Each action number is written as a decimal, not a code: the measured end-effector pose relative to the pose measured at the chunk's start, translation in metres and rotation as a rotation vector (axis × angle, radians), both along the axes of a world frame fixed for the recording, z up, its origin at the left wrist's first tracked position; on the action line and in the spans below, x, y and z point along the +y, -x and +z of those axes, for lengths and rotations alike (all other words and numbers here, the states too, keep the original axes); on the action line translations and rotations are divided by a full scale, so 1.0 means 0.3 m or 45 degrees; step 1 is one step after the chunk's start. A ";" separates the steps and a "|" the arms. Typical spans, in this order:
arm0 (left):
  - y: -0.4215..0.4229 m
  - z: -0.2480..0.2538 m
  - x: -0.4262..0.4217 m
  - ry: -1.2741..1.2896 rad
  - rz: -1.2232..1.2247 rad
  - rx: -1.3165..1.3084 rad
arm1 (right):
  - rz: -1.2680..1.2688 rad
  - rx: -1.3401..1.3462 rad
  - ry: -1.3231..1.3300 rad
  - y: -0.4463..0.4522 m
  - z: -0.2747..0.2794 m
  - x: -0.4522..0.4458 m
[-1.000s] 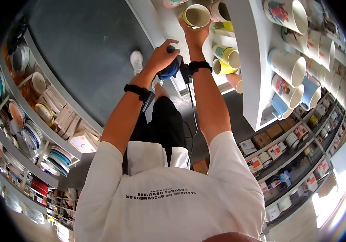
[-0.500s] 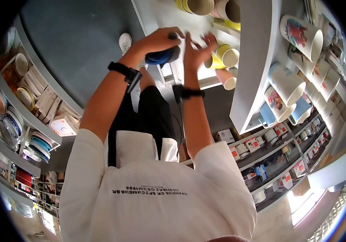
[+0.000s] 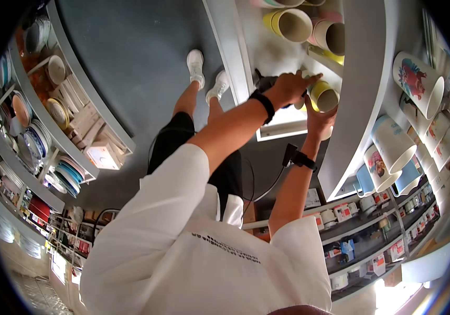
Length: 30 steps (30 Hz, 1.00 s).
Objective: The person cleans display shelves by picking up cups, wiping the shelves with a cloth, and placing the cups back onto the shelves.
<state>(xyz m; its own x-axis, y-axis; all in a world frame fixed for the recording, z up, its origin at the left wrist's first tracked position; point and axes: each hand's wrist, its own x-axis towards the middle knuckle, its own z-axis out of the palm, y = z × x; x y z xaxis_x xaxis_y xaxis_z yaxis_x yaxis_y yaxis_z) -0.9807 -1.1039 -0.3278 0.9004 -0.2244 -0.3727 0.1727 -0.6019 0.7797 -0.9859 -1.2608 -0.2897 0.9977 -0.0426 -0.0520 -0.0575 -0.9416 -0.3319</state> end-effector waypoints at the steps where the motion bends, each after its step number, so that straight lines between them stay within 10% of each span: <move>1: -0.006 -0.015 -0.020 -0.024 0.005 -0.021 | 0.004 0.014 -0.024 -0.009 -0.013 0.005; 20: 0.154 0.095 0.318 0.130 0.229 0.104 | 0.230 -0.263 -0.400 0.085 0.082 0.378; 23: 0.231 0.102 0.496 0.550 0.322 0.481 | 0.345 -0.173 -0.551 0.128 0.046 0.493; 30: 0.261 0.006 0.662 0.668 0.528 0.136 | 0.423 -0.121 -0.683 0.104 -0.010 0.702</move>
<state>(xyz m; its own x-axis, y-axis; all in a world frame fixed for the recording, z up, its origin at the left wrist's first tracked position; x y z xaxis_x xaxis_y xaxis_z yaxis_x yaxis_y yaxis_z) -1.0591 -0.9053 -0.3260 0.9154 -0.0438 -0.4003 0.4000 -0.0158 0.9164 -1.0171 -1.0501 -0.2927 0.9546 0.2770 0.1092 0.2617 -0.6058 -0.7513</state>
